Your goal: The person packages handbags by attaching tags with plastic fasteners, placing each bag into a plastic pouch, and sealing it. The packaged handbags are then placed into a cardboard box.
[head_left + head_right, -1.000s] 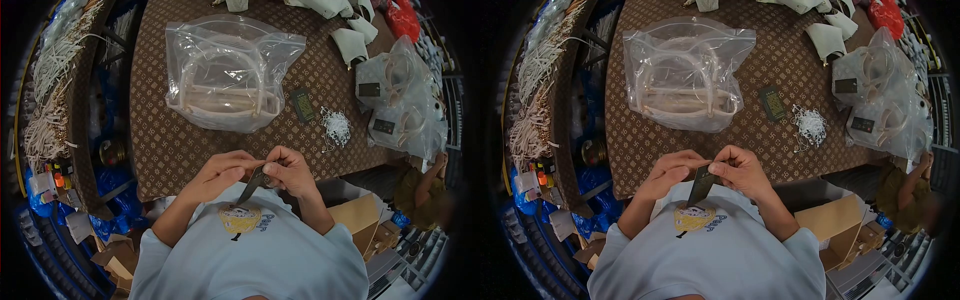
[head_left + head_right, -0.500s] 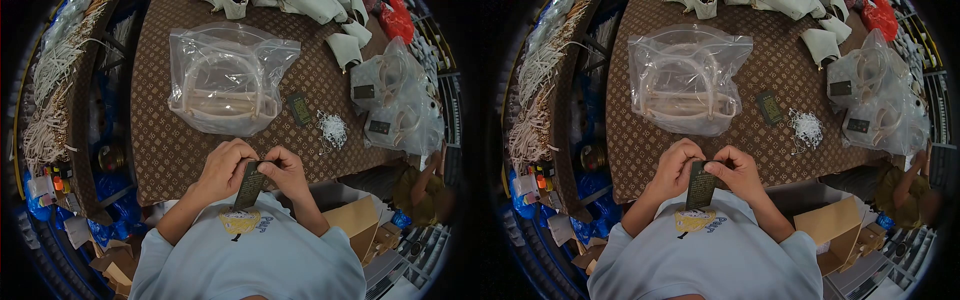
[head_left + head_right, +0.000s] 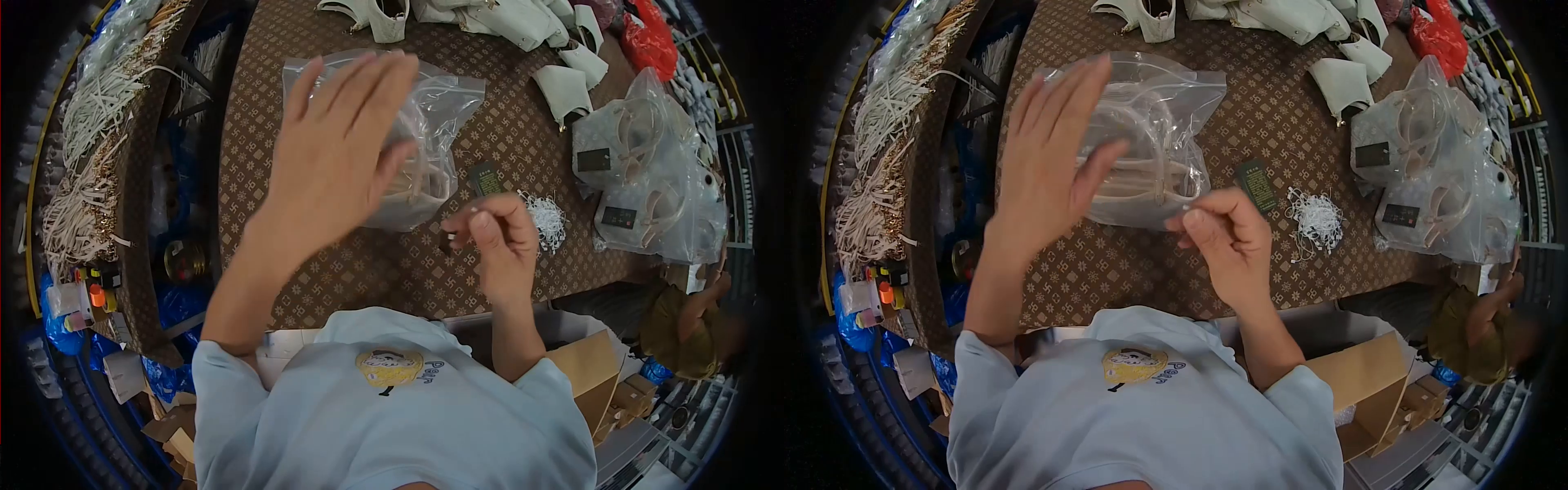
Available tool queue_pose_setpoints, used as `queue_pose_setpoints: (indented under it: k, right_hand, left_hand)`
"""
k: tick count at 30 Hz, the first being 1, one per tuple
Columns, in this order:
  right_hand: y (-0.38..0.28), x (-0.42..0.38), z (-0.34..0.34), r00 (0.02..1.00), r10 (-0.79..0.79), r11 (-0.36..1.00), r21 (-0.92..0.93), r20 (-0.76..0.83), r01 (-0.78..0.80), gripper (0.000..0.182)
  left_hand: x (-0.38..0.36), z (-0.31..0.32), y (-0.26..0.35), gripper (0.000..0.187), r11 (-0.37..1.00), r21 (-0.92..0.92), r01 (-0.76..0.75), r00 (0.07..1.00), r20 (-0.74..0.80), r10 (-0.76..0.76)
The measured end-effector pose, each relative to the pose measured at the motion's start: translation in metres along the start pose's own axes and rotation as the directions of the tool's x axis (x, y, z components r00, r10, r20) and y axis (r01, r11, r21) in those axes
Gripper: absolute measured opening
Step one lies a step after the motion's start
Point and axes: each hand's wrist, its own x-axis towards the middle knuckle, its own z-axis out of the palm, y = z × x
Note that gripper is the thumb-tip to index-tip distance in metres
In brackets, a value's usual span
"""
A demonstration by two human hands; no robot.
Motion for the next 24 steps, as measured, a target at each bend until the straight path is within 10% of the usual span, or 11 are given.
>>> queue_pose_setpoints:
  k: [3, 6, 9, 10, 12, 15, 18, 24]
  right_hand:
    - [-0.034, 0.039, 0.018, 0.991, -0.111, 0.989, -0.092, 0.076, 0.117, 0.013]
    - [-0.032, 0.075, 0.029, 0.974, -0.194, 0.957, -0.198, 0.115, 0.214, 0.013]
    - [0.005, 0.081, 0.018, 0.958, -0.096, 0.492, -0.823, 0.272, 0.283, 0.011]
    - [0.021, 0.075, 0.011, 0.956, -0.094, 0.49, -0.823, 0.277, 0.287, 0.011]
    - [0.039, 0.063, 0.005, 0.982, -0.082, 0.636, -0.75, 0.167, 0.181, 0.013]
    - [0.029, 0.058, 0.006, 0.979, -0.049, 0.872, -0.486, -0.199, -0.055, 0.015]
    - [0.043, 0.062, 0.003, 0.998, 0.0, 0.793, -0.608, -0.063, -0.038, 0.016]
    - [0.059, 0.049, -0.007, 0.984, 0.177, 0.832, -0.531, -0.02, -0.16, 0.015]
  left_hand:
    - [0.011, 0.005, -0.016, 0.029, 0.961, 0.273, -0.032, 0.986, 0.168, -0.014]
    - [-0.016, 0.01, 0.005, 0.031, 0.973, 0.021, -0.23, 0.949, 0.229, 0.219]
    - [-0.057, 0.016, 0.017, 0.023, 0.987, -0.118, -0.113, 0.877, 0.456, 0.155]
    - [-0.064, 0.021, 0.013, 0.023, 0.987, -0.117, -0.109, 0.879, 0.453, 0.15]
    - [-0.077, 0.028, 0.008, 0.017, 0.882, -0.167, 0.441, 0.773, 0.569, -0.279]
    - [-0.07, 0.038, 0.003, 0.016, 0.814, -0.231, 0.533, 0.819, 0.381, -0.429]
    - [-0.06, 0.058, 0.011, 0.017, 0.808, -0.356, 0.469, 0.883, 0.172, -0.437]
    - [-0.063, 0.078, -0.002, 0.02, 0.473, -0.601, 0.644, 0.761, 0.445, -0.472]
